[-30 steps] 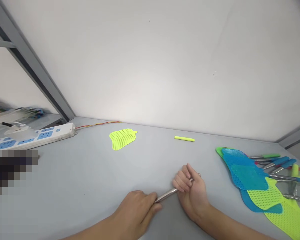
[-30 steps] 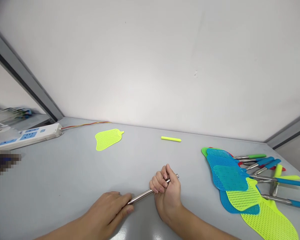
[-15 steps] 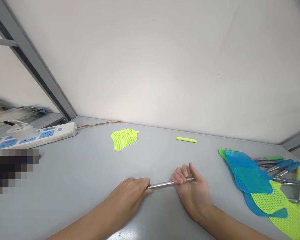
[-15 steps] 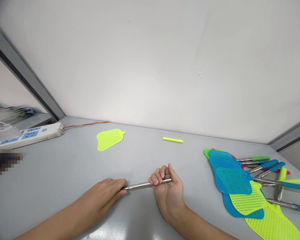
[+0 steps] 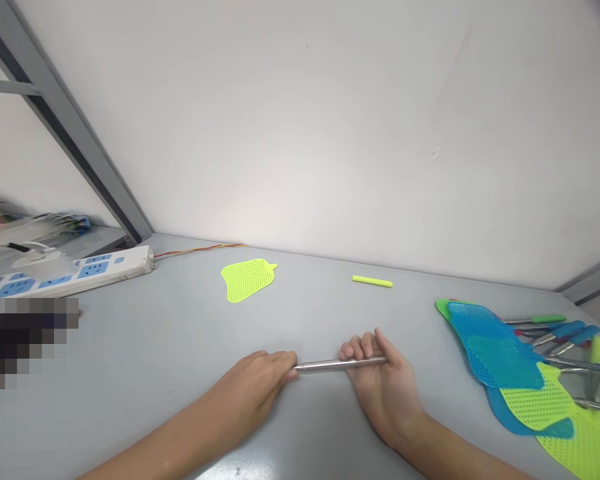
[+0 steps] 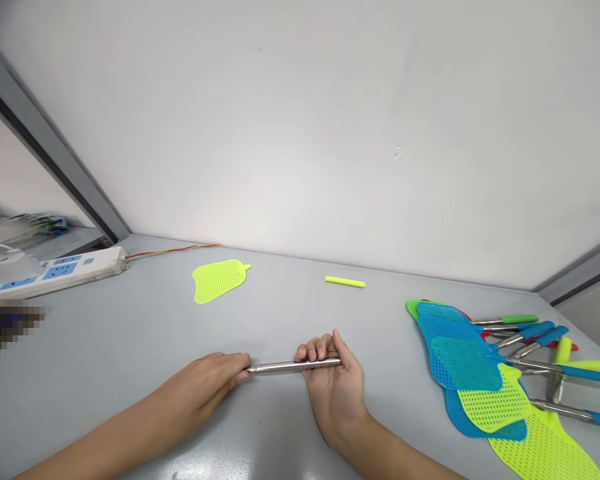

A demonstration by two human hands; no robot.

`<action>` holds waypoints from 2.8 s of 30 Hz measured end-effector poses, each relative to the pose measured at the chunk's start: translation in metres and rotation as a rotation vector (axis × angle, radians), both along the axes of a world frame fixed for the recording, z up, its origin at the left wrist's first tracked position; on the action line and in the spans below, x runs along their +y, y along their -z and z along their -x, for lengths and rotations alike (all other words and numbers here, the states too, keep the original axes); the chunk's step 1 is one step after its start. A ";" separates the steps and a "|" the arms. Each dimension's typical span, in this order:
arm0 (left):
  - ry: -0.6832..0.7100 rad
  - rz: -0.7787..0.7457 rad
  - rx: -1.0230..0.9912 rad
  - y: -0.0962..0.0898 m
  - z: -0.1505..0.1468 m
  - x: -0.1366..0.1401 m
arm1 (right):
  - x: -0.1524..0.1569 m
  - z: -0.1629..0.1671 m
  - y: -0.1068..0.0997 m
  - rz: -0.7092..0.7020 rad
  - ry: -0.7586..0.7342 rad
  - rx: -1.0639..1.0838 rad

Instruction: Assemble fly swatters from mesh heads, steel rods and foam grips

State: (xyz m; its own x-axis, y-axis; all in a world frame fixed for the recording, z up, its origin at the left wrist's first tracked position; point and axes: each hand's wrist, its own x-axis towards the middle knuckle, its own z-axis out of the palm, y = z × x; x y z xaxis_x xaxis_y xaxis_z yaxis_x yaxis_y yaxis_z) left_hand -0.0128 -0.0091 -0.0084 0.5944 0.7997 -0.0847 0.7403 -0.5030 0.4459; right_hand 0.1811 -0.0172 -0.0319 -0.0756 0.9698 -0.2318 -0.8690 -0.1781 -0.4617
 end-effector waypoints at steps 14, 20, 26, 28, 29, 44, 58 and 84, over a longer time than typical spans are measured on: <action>-0.183 -0.050 -0.289 -0.035 0.023 0.031 | 0.001 0.003 -0.006 -0.078 -0.172 -0.358; -0.134 -0.119 -0.256 -0.035 0.034 0.039 | -0.005 0.006 -0.007 -0.307 -0.425 -0.742; -0.029 -0.088 -0.232 -0.028 0.030 0.040 | -0.011 0.004 -0.007 -0.363 -0.524 -1.056; -0.007 -0.085 -0.231 -0.027 0.029 0.040 | -0.012 0.003 -0.007 -0.350 -0.547 -1.068; 0.003 -0.082 -0.227 -0.027 0.029 0.041 | -0.012 0.003 -0.007 -0.340 -0.560 -1.052; 0.097 0.081 -0.181 -0.023 0.027 0.039 | 0.001 -0.008 -0.011 -0.273 -0.806 -0.853; 0.103 0.178 -0.167 -0.019 0.024 0.033 | -0.015 0.001 -0.005 -0.264 -0.578 -1.264; 0.076 0.227 -0.198 -0.012 0.017 0.031 | -0.004 -0.007 -0.002 -0.148 -0.741 -0.990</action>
